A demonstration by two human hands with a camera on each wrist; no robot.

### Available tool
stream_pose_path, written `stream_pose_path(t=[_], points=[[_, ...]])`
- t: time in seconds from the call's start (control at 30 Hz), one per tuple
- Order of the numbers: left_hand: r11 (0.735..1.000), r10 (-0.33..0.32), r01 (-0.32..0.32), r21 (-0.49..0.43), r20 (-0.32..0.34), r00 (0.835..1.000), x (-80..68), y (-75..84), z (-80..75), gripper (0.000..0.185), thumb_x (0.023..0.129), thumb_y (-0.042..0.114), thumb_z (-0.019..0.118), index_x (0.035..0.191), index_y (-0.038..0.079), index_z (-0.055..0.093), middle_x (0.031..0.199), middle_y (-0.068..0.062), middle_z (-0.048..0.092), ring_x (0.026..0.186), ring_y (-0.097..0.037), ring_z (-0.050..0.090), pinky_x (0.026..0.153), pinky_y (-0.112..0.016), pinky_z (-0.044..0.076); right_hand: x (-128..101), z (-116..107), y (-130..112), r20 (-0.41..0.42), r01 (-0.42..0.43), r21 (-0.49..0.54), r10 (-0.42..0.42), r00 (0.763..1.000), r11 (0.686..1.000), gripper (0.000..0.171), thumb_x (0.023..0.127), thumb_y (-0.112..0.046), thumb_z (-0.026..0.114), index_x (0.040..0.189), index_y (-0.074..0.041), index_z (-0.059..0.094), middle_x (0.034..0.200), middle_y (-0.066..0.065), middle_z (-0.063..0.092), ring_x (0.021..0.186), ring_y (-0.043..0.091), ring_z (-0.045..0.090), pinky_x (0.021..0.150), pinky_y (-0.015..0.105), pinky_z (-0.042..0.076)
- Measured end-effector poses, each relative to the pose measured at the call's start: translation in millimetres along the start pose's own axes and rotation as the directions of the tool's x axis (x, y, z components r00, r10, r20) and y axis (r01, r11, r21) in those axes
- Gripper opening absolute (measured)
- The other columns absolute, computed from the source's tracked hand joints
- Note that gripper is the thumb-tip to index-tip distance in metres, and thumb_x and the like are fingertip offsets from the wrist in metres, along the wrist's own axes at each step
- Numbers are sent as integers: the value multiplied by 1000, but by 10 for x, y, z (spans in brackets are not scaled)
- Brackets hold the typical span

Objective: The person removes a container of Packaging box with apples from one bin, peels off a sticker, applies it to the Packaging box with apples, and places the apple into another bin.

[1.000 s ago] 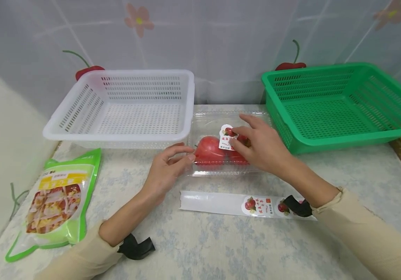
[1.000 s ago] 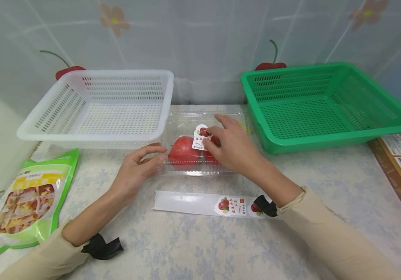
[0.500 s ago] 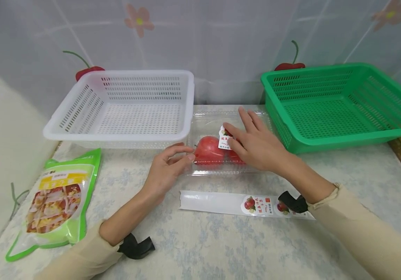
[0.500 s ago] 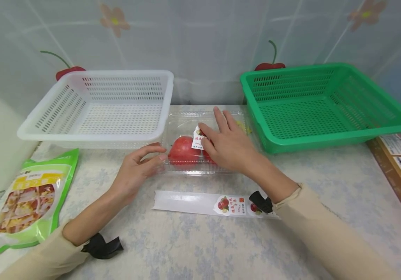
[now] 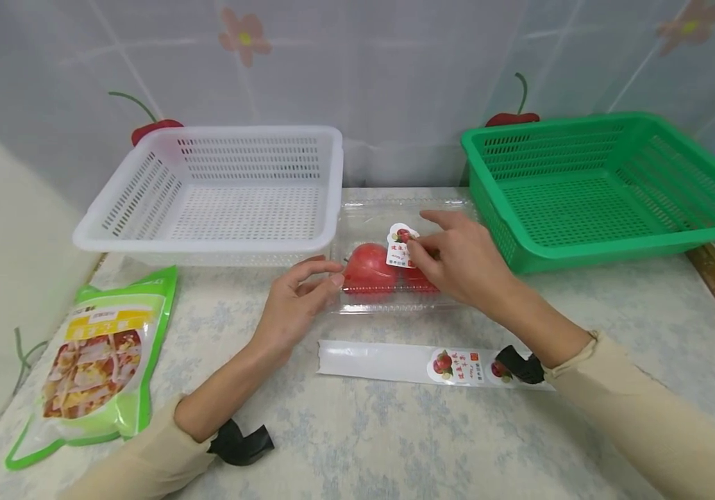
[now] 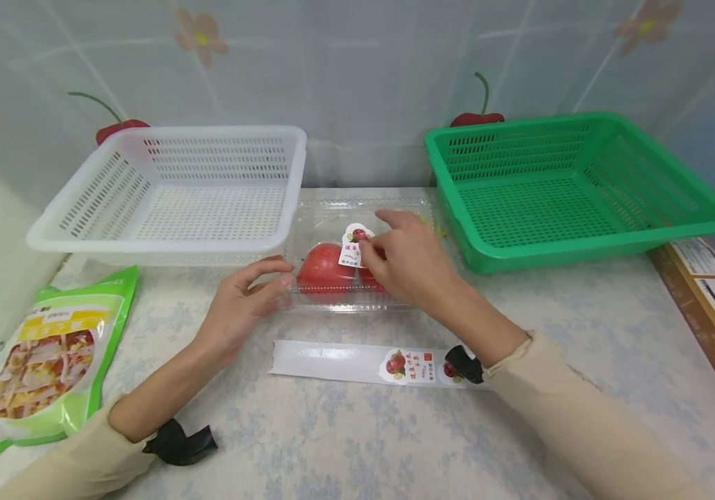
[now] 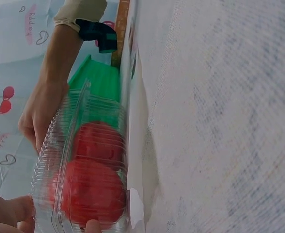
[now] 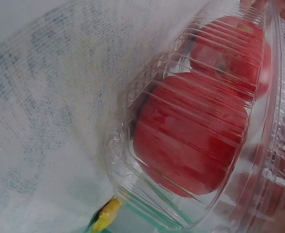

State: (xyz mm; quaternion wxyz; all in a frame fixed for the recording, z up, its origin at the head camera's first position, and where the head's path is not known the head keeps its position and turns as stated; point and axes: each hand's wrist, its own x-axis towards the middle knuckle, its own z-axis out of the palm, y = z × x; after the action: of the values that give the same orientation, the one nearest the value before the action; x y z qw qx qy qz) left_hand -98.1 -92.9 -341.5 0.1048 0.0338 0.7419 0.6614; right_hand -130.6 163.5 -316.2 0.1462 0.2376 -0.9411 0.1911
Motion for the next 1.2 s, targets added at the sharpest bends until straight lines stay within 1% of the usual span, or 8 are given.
stream_pose_path(t=[0.17,0.3,0.43,0.53,0.77,0.9,1.03,1.2], points=[[1000,5,-5,-1,3,1000,-16,2,10,28,95,15,67,121,6,67,144,-1,42,116,-26,58,90,-37,52,-41,-10,3,-9,-21,31,21,1000,999,27,91,-24,64,95,-2,79,119,19,66,120,35,55,93,55,48],[1000,8,-8,-6,-5,1000,-21,5,14,27,95,14,67,120,5,67,145,-2,42,115,-26,58,89,-36,53,-56,-17,4,60,-58,41,55,997,997,37,92,-31,66,120,-8,72,141,19,51,129,37,46,98,58,44],[1000,9,-9,-6,-11,1000,-20,5,10,26,94,13,67,119,4,68,144,-2,43,115,-26,59,88,-35,53,-36,-4,21,155,-44,13,42,987,999,53,94,-43,62,139,-15,59,155,16,34,141,38,29,110,59,29],[1000,15,-15,-2,-13,1000,-23,7,12,26,94,13,67,119,4,68,144,-2,43,114,-26,59,88,-35,53,-36,2,35,131,-8,55,1,991,998,45,96,-40,61,130,-12,67,154,16,37,142,37,30,112,58,26],[1000,21,-21,0,-8,1000,-19,10,19,26,94,14,67,119,5,68,146,-3,42,114,-26,60,89,-35,53,-102,3,87,-45,133,140,-128,991,981,24,91,-24,66,96,-6,80,136,13,58,128,30,49,97,52,46],[1000,16,-16,5,-13,1000,-15,10,20,25,94,14,67,118,5,68,145,-2,43,114,-25,60,88,-34,53,-106,6,97,-40,210,123,-207,978,970,29,91,-25,66,112,-8,76,138,14,56,128,33,48,100,54,43],[1000,21,-21,15,-18,1000,-12,-1,24,25,94,14,68,118,5,69,145,-4,43,113,-27,60,87,-33,54,-102,9,77,49,280,73,-284,958,957,41,92,-37,65,128,-16,69,146,14,49,136,33,40,108,56,33],[1000,24,-24,8,-29,999,-9,-10,33,25,94,13,68,117,3,69,146,-6,43,113,-28,60,87,-33,54,-101,-2,60,106,294,97,-304,947,951,39,91,-42,66,121,-18,73,147,10,48,139,30,36,110,56,30]])
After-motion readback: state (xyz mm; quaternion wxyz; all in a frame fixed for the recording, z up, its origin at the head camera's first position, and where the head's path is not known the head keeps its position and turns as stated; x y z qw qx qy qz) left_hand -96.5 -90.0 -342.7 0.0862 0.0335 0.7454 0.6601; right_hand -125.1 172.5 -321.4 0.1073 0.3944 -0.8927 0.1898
